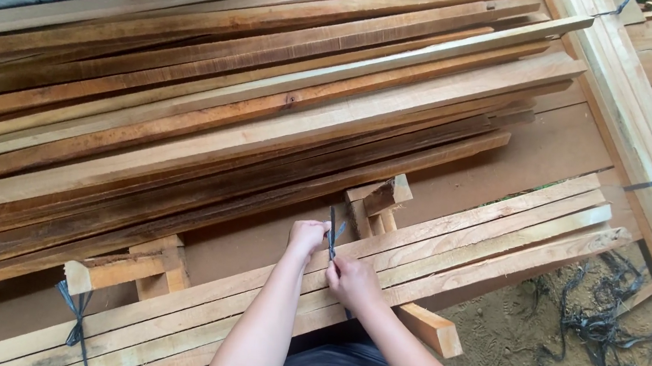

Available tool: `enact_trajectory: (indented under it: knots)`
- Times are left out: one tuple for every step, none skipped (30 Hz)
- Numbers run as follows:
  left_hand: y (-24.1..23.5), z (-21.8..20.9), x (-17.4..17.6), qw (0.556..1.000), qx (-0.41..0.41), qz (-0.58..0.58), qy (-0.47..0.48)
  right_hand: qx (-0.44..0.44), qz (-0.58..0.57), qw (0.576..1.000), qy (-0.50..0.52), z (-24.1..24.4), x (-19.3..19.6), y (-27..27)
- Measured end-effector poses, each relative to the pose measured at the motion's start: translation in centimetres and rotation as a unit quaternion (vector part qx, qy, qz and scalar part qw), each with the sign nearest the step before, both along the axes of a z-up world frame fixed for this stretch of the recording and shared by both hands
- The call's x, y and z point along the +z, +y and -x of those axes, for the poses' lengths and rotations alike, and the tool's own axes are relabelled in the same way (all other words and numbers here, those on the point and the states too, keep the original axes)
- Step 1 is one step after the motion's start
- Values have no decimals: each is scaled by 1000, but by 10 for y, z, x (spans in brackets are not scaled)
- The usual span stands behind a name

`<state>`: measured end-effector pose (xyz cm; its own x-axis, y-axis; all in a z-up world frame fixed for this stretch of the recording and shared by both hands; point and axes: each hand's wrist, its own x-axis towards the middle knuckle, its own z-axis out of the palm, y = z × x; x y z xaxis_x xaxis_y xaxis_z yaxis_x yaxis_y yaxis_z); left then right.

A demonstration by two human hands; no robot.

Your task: The person stacks thin wooden planks on a wooden rack and secures them into bundles using black straps. They repeatedly align the planks, wrap the straps around the stack, and tie them off before moving the completed bundle aside.

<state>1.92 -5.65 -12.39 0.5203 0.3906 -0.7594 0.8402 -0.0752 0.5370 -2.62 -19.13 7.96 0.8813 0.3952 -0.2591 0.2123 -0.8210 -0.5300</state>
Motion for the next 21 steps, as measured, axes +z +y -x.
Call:
enact_trajectory:
  knots:
    - [1, -3, 6, 1000, 1, 0, 0, 1, 0, 1000, 0, -2, 6, 1]
    - [2, -2, 11, 999, 21, 34, -18, -25, -14, 1000, 1, -1, 10, 3]
    - [3, -1, 16, 996, 42, 67, -36, -51, -28, 998, 2, 0, 15, 5]
    - [6, -2, 24, 996, 42, 68, -36, -50, -28, 998, 2, -1, 10, 4]
    - [7, -3, 33, 994, 50, 86, -42, -95, -33, 994, 34, -2, 4, 3]
    - [8, 1, 41, 992, 58, 106, -46, -141, -36, 987, 68, 0, -1, 0]
    - [8, 4, 48, 992, 59, 107, -43, -141, -34, 987, 71, -1, -7, -1]
    - [10, 3, 56, 990, 57, 123, -43, -160, -32, 981, 103, -5, -13, -1]
    - [11, 1, 64, 988, 55, 139, -43, -179, -29, 974, 135, -9, -19, 0]
    - [14, 0, 76, 988, 52, 139, -44, -181, -30, 974, 134, -11, -18, 1]
    - [16, 0, 88, 986, 44, 157, -37, -197, -22, 968, 157, -13, -18, 3]
    - [18, 0, 100, 983, 36, 176, -29, -212, -14, 961, 180, -15, -17, 4]
    - [21, -3, 101, 983, 35, 177, -29, -213, -14, 960, 179, -15, -27, 5]
    - [24, -7, 101, 983, -4, 180, -22, -299, -150, 904, 268, -15, -38, 7]
    - [28, -11, 101, 982, -43, 183, -16, -373, -280, 814, 346, -16, -49, 9]
    - [27, -12, 101, 982, -42, 184, -15, -373, -279, 814, 347, -15, -41, 12]
    - [27, -13, 101, 982, -39, 186, -3, -409, -304, 775, 375, -14, -34, 16]
    - [26, -15, 101, 981, -36, 189, 9, -443, -328, 732, 401, -15, -27, 20]
    - [22, -16, 88, 981, -35, 190, 9, -442, -327, 733, 401, -15, -20, 21]
    - [16, -18, 74, 983, -21, 180, 26, -423, -319, 743, 408, -14, -13, 22]
    - [11, -20, 61, 984, -6, 171, 42, -405, -311, 753, 415, -14, -6, 22]
